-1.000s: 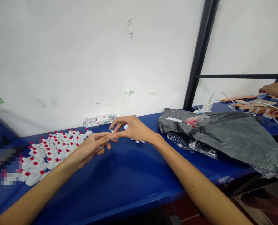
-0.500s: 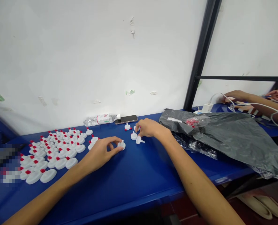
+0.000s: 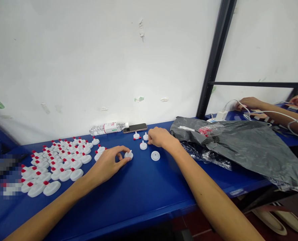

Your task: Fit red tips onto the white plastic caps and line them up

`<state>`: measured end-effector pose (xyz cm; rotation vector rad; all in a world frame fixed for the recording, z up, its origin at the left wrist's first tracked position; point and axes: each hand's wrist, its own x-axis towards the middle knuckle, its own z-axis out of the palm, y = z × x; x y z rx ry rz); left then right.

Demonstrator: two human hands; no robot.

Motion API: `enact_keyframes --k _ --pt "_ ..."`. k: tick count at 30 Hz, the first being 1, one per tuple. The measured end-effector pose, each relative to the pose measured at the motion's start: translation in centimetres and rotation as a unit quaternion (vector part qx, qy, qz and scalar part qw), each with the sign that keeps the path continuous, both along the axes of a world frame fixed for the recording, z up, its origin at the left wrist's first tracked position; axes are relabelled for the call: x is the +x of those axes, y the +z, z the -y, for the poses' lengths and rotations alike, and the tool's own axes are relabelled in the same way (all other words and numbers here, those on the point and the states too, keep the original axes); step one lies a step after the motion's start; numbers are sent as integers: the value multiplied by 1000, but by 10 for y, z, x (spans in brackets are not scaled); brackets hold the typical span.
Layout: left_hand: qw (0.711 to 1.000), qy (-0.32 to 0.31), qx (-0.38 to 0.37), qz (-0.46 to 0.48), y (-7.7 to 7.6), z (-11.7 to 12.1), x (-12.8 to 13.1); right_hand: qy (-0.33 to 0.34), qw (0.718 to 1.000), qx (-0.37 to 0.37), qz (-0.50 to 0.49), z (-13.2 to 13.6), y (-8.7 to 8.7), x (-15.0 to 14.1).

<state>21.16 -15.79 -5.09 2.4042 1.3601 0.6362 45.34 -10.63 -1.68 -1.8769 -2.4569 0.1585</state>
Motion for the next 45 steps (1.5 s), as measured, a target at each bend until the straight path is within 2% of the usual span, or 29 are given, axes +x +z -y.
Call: enact_keyframes --k 9,18,24,29,34,36,38,41,43,45 --pt "1000 -6 6 -7 -1 0 1 5 1000 8 22 5 -1 -6" --pt "1000 -4 4 -15 1 2 1 -20 999 -3 -25 0 2 3" --pt "1000 -4 4 -18 2 3 2 -16 999 -20 -46 -6 -4 7" --pt "1000 -9 7 -19 1 3 1 -4 998 1 -58 -4 -5 4" --pt "1000 -5 7 -17 0 3 0 4 993 45 -107 2 5 3" --pt "1000 -6 9 -10 -2 2 1 22 988 57 -140 6 11 1" --pt "1000 -7 12 -4 -3 1 1 69 975 41 -208 10 15 -4" --pt "1000 -6 21 -5 -6 -1 1 162 930 -32 -328 16 16 -15" --pt "1000 -6 26 -9 -6 -1 1 198 914 -61 -349 19 14 -21" --pt "999 -7 30 -10 -6 -1 1 213 914 -63 -339 19 12 -25"
